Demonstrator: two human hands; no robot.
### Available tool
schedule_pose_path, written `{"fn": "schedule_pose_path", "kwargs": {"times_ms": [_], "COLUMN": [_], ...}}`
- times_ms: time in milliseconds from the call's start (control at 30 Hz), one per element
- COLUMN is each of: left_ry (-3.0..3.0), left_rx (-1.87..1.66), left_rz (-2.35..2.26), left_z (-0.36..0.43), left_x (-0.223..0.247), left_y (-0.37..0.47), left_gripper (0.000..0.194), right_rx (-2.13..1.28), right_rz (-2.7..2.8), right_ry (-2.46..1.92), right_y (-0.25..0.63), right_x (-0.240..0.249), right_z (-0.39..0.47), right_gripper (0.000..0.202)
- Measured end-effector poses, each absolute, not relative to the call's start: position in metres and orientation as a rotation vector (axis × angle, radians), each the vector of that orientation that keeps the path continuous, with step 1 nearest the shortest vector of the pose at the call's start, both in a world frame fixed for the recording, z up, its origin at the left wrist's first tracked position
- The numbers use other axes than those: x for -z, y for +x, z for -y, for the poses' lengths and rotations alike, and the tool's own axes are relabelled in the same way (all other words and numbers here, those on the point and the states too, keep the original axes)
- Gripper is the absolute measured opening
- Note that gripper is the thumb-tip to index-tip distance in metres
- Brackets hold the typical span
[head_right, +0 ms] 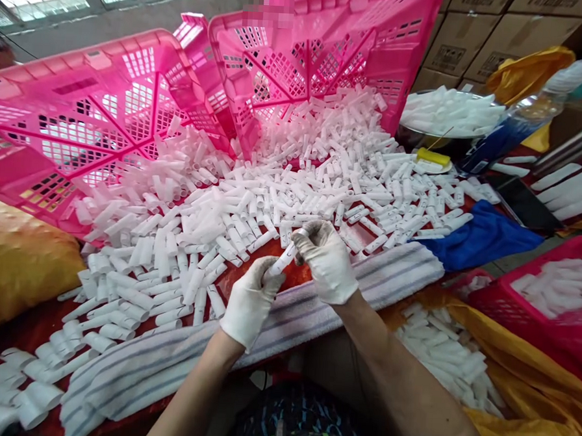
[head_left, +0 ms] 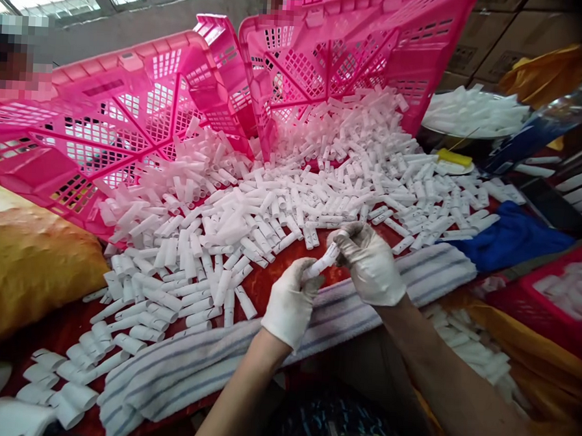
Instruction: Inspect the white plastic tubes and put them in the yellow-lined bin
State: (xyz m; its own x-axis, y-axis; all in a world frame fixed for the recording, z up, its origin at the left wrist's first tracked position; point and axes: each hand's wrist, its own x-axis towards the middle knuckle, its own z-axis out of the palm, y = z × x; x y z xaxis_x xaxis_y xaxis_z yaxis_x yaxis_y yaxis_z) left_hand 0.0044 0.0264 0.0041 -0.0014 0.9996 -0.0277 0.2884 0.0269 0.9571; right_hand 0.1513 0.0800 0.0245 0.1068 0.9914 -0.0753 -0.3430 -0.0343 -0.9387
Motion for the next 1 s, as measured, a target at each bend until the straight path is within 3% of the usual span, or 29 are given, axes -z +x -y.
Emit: {"fn": "schedule_pose_path", "kwargs": {"times_ms": [200, 400, 600, 733, 1000], "left_ry": [1.319, 1.634, 1.874, 1.524, 0.754], "left_rx": [-1.041, -1.192, -1.392, -1.364, -0.875], "left_rz": [-1.491, -1.755, -1.711, -1.625, -0.988], "left_z": [-0.018, -0.016, -0.021, -0.024, -0.023], "left_x": [-0.008, 0.002, 0.01, -0.001, -0.028], "left_y": [0.017, 0.017, 0.01, 0.015, 0.005], "left_gripper": [0.033, 0.028, 0.026, 0.028, 0.037], "right_rx": [-1.151, -1.246, -1.245, -1.225, -1.196], "right_rz": [0.88, 1.0, 1.111, 1.166, 1.413], "right_ry": [-1.15, -1.13, -1.249, -1.215, -1.017], "right_y": [0.152, 0.156, 0.169, 0.159, 0.167], "right_x": [-0.021, -0.029, -0.036, -0.041, -0.039], "right_z": [-0.082, -0.075, -0.074, -0.072, -0.069], "right_gripper": [0.04, 0.042, 0.041, 0.041, 0.03]}}
